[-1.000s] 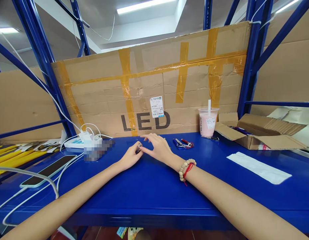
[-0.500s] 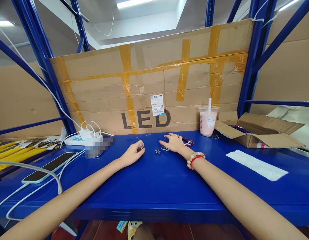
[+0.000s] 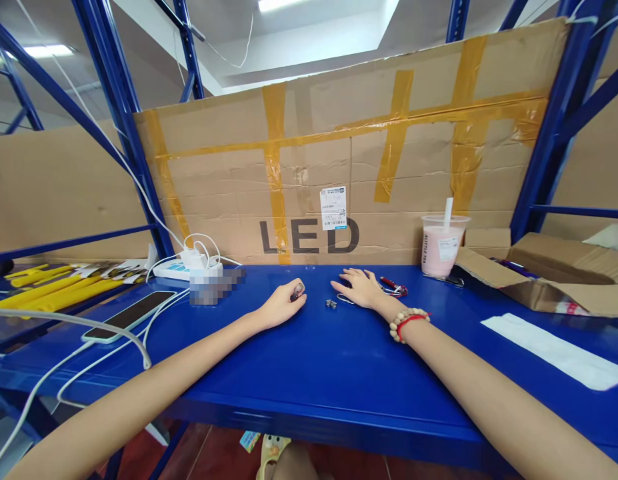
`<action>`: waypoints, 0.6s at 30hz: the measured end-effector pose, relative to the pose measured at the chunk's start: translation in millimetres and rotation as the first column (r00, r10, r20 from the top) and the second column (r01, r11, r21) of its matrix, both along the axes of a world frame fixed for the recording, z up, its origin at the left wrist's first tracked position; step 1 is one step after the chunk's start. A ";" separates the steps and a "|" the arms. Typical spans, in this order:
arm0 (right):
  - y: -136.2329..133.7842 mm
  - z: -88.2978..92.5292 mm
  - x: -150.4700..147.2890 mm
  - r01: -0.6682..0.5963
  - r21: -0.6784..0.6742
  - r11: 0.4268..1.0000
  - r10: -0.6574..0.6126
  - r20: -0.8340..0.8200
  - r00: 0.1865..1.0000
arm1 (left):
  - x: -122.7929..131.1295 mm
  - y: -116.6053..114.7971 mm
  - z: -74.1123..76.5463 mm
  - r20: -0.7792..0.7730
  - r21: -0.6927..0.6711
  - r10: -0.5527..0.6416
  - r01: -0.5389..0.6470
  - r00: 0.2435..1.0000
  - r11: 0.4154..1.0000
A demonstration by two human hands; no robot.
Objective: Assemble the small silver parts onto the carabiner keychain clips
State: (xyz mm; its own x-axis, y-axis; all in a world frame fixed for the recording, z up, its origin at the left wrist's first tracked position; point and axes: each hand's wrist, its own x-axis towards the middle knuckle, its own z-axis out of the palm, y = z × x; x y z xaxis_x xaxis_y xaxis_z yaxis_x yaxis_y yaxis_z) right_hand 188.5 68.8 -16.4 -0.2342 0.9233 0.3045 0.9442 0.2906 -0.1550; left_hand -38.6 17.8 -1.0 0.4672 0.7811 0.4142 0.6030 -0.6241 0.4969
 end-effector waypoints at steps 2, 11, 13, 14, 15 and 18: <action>0.2 -0.8 0.6 -0.008 0.031 0.999 0.008 -0.013 1.000 | -0.4 0.8 -0.5 -0.001 0.010 -0.004 0.004 1.000 1.000; -15.2 8.4 -6.0 -0.091 0.111 0.990 0.102 -0.100 0.990 | -1.9 -1.5 4.0 -0.078 0.046 0.011 -0.007 0.997 0.999; -18.0 10.4 -8.2 -0.092 0.118 0.989 0.104 -0.101 0.989 | -2.4 -3.0 5.7 -0.096 0.050 0.022 -0.017 0.995 0.999; -18.7 10.6 -8.9 -0.087 0.124 0.988 0.099 -0.099 0.990 | -2.6 -3.6 6.5 -0.100 0.052 0.029 -0.023 0.995 0.998; -18.9 10.5 -9.3 -0.075 0.129 0.989 0.088 -0.098 0.991 | -2.9 -4.0 7.1 -0.101 0.054 0.033 -0.028 0.994 0.998; -17.7 8.5 -9.0 -0.028 0.110 0.994 0.038 -0.087 0.995 | -3.2 -4.1 7.6 -0.091 0.054 0.039 -0.034 0.995 0.998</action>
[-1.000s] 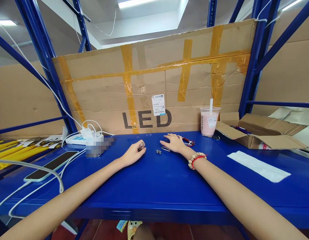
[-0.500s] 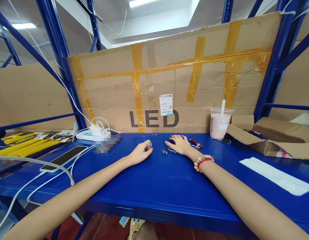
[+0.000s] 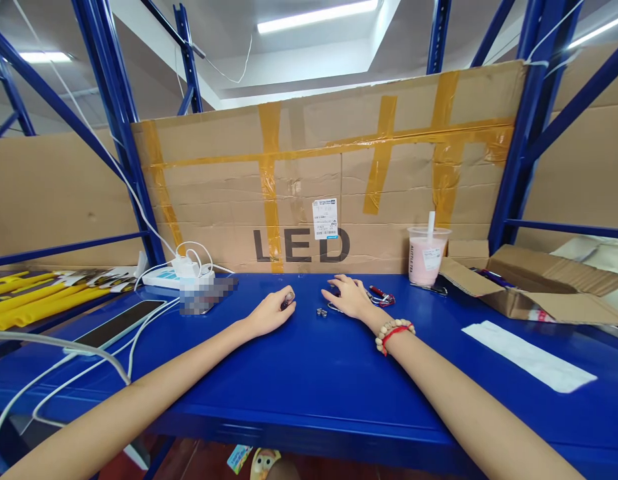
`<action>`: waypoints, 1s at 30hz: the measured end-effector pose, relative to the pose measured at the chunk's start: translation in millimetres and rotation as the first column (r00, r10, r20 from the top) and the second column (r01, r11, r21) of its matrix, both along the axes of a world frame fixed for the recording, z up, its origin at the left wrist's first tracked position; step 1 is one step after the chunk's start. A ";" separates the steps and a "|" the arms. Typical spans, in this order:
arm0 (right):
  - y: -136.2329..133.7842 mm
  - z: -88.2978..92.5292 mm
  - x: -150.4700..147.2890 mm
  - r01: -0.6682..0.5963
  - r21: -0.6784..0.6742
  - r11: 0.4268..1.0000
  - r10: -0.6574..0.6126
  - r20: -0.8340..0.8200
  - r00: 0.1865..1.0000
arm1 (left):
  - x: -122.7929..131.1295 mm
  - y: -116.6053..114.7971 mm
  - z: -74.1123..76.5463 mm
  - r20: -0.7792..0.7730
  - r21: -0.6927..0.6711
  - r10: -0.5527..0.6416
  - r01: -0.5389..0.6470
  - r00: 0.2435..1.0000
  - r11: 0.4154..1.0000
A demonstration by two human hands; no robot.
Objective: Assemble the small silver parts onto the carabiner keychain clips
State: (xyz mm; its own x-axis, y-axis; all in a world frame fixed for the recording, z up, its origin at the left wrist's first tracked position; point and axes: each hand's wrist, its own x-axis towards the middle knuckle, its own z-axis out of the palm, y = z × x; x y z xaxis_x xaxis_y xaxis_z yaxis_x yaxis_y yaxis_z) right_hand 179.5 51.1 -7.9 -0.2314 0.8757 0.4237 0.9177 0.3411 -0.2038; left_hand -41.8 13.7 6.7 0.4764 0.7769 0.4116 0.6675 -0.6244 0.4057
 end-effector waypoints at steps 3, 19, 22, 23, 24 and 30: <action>0.9 -1.3 0.6 0.017 -0.060 0.998 -0.016 0.015 1.000 | 0.1 2.0 -2.0 0.031 -0.010 -0.004 0.004 1.000 1.000; 6.4 -2.5 1.4 -0.064 -0.040 0.997 0.064 -0.003 0.998 | 4.5 0.8 -5.0 0.033 -0.016 -0.034 0.035 0.999 0.999; 3.2 0.2 1.0 -0.063 -0.043 0.997 0.061 -0.030 0.998 | 2.8 -0.8 -2.6 -0.020 0.003 -0.028 0.028 0.999 1.000; 2.2 1.0 0.8 -0.060 -0.041 0.997 0.058 -0.036 0.998 | 2.2 -0.8 -2.0 -0.039 0.014 -0.023 0.023 0.999 1.000; 1.2 1.6 0.7 -0.056 -0.037 0.998 0.054 -0.041 0.998 | 1.5 -0.6 -1.5 -0.059 0.027 -0.018 0.020 0.998 0.999; -1.7 3.7 0.0 -0.045 -0.017 0.999 0.045 -0.034 0.998 | -1.7 0.8 1.4 -0.135 0.080 -0.018 0.029 0.991 0.996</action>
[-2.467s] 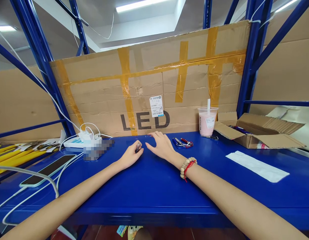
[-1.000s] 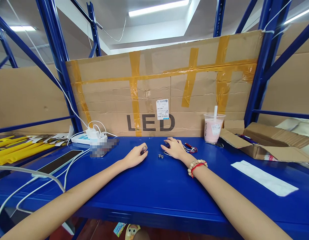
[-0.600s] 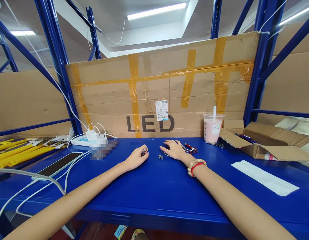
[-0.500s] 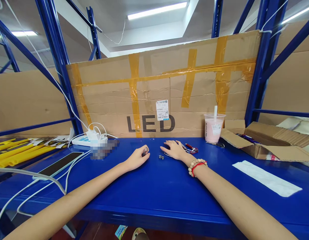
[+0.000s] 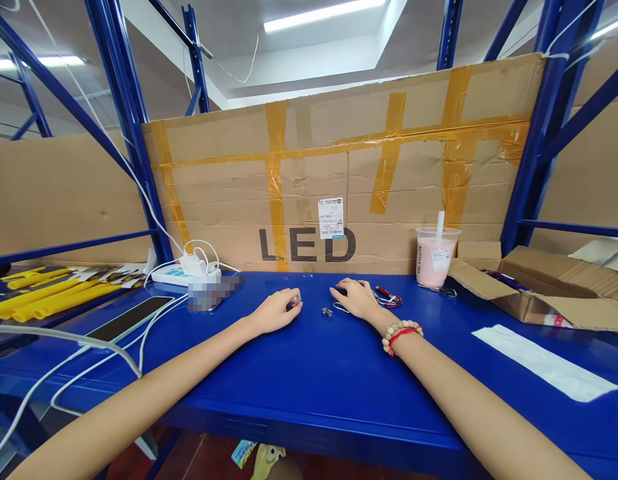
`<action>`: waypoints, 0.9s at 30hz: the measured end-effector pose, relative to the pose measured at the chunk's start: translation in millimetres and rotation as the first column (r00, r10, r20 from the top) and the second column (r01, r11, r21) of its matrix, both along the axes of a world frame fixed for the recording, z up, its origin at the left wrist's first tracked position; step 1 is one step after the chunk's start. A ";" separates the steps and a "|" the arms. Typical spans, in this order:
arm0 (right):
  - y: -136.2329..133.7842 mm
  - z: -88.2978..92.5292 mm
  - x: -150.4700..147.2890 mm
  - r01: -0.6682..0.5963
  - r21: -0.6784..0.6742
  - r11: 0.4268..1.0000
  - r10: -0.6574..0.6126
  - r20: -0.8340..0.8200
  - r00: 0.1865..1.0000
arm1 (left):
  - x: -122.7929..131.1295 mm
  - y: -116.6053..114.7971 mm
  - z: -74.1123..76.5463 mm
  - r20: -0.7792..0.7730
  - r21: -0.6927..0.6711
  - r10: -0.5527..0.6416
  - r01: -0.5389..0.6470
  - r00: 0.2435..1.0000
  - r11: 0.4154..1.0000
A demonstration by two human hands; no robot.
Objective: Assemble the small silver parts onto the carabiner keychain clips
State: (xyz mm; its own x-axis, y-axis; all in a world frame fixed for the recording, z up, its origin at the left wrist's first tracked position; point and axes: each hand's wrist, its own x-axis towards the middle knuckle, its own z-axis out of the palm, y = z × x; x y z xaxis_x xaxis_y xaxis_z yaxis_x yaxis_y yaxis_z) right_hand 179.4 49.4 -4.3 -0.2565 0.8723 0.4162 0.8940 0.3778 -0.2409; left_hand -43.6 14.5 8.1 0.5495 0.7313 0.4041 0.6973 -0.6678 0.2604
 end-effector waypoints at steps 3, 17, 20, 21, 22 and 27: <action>-0.9 1.3 -0.8 0.024 0.019 1.000 -0.024 0.030 0.999 | -0.8 -1.6 1.9 -0.011 0.008 -0.009 0.009 1.000 1.000; 0.7 4.4 3.0 0.150 0.160 0.976 -0.152 -0.005 0.988 | -1.1 -4.2 3.3 -0.071 0.052 0.002 0.002 0.997 0.999; 2.5 2.1 4.2 0.122 0.148 0.981 -0.115 -0.055 0.992 | -0.7 -3.3 2.3 -0.079 0.065 0.008 -0.003 0.997 0.998; 2.7 1.6 4.4 0.115 0.145 0.983 -0.106 -0.067 0.992 | -0.6 -3.1 2.2 -0.082 0.066 0.005 0.001 0.997 0.998; 2.8 1.5 4.4 0.112 0.142 0.984 -0.102 -0.077 0.992 | -0.4 -3.0 2.2 -0.086 0.067 -0.002 0.008 0.996 0.998; 0.7 3.0 4.1 0.104 0.132 0.986 -0.095 -0.076 0.993 | 0.3 -4.2 3.6 -0.096 0.062 -0.021 0.027 0.995 0.998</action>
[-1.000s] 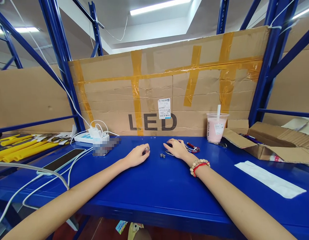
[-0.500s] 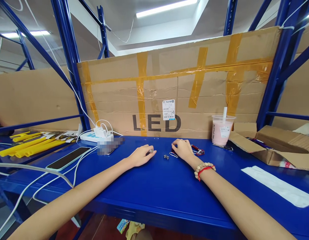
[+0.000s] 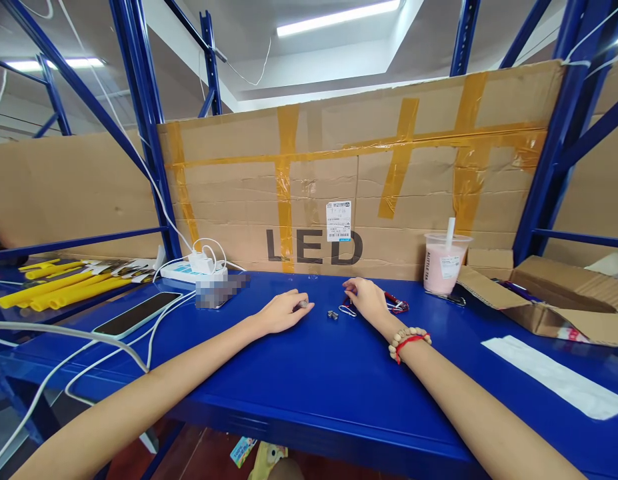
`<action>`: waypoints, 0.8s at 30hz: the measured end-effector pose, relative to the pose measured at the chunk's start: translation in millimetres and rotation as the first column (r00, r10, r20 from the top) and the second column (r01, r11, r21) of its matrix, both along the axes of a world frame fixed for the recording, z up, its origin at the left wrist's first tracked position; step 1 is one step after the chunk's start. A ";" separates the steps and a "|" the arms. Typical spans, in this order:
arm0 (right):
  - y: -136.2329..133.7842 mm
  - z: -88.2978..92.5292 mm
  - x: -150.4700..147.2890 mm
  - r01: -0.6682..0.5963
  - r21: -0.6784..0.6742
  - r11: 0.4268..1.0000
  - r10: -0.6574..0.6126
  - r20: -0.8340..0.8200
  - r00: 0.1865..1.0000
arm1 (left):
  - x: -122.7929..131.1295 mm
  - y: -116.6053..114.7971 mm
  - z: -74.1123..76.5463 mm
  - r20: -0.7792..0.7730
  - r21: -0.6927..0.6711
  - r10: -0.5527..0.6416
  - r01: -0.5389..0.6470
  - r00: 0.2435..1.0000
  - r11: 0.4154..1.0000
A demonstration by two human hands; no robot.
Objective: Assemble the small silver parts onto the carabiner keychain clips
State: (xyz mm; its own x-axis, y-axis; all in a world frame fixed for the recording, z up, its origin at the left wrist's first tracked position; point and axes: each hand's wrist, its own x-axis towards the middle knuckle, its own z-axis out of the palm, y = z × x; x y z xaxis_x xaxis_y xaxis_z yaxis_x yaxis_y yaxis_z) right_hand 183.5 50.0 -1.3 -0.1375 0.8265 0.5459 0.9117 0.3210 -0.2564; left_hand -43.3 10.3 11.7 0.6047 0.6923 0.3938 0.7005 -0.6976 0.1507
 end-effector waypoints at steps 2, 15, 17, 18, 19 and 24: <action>-0.7 0.5 0.1 0.003 0.003 1.000 -0.003 0.016 1.000 | 0.0 -0.7 0.4 -0.001 0.000 0.002 -0.002 1.000 1.000; 0.2 -1.7 -0.3 0.026 0.091 0.995 -0.029 0.038 0.999 | -0.2 -1.7 1.0 -0.003 -0.016 0.009 -0.009 1.000 1.000; 0.6 -2.0 -0.4 0.015 0.133 0.991 -0.020 0.037 0.999 | -0.6 -1.3 1.0 -0.002 -0.030 0.011 -0.011 1.000 0.999; 0.9 -2.0 -0.3 0.007 0.151 0.989 -0.013 0.035 0.999 | -0.9 -1.1 1.0 -0.001 -0.037 0.013 -0.013 1.000 0.999; 1.2 -2.0 0.0 -0.001 0.167 0.986 -0.005 0.032 0.999 | -1.2 -0.9 1.1 -0.001 -0.045 0.017 -0.017 1.000 0.999; 1.0 2.5 2.1 -0.035 0.248 0.968 0.050 -0.056 0.997 | -2.9 -0.5 2.1 0.019 -0.076 0.051 -0.050 0.999 0.996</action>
State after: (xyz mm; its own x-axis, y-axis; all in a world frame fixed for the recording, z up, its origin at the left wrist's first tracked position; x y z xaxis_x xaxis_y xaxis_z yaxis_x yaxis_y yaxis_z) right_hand 185.6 51.1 1.2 -0.1296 0.6590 0.7409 0.8811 0.4192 -0.2188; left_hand -46.2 9.8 13.8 0.5604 0.7500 0.3515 0.7305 -0.6475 0.2171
